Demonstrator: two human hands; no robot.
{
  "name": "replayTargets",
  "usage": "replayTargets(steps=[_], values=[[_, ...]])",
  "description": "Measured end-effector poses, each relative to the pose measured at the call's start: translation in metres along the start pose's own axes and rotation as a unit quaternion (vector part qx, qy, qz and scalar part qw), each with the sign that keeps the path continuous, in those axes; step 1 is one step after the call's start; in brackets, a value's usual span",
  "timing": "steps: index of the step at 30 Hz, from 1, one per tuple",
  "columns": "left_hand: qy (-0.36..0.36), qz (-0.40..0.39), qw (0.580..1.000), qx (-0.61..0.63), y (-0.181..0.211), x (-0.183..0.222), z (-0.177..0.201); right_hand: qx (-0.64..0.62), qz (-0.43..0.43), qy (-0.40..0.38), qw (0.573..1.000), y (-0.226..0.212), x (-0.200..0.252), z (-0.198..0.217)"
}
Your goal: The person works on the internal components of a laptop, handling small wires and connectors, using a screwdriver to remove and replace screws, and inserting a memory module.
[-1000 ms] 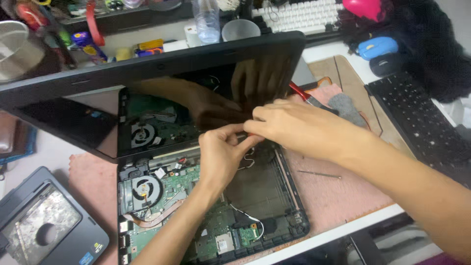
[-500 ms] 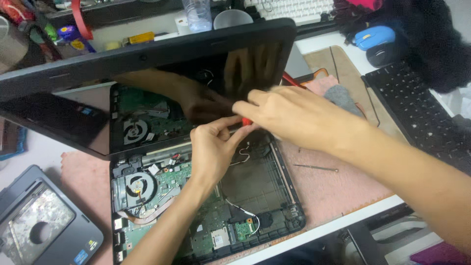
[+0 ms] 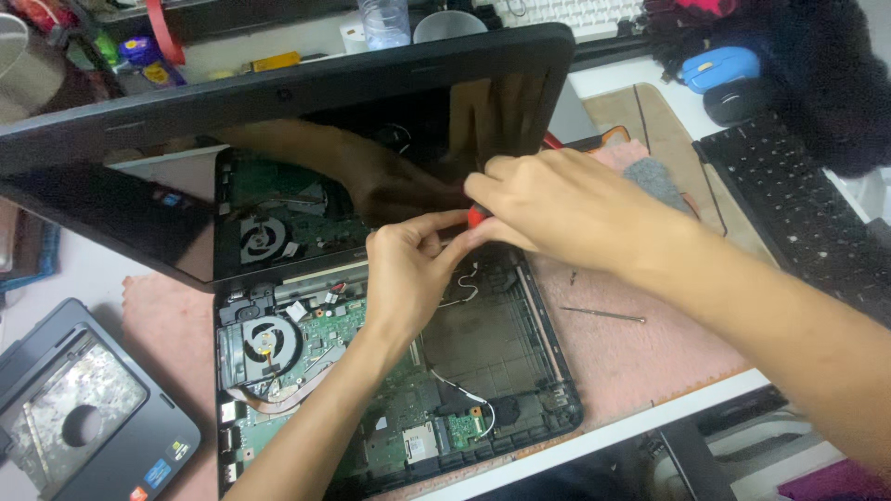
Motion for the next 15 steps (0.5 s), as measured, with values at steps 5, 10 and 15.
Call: replayTargets(steps=[5, 10, 15], values=[[-0.019, 0.004, 1.0, -0.018, 0.012, 0.001, 0.001, -0.022, 0.019, -0.023, 0.999, 0.008, -0.001, -0.021], [-0.019, 0.004, 1.0, -0.023, 0.005, -0.002, -0.007, 0.083, 0.031, 0.023, 0.996, 0.0, -0.013, -0.034], [-0.018, 0.018, 0.999, -0.02, 0.004, 0.001, -0.003, 0.034, 0.015, 0.003, 0.999, -0.01, -0.008, 0.0]])
Point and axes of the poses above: each hand's wrist, its own x-axis away from the middle knuckle, its own z-axis out of the back of the hand, y = z × x, the point moved 9 cm from there along -x, towards the middle knuckle, and after that the axes turned 3 degrees about -y, right-handed, at the moved point
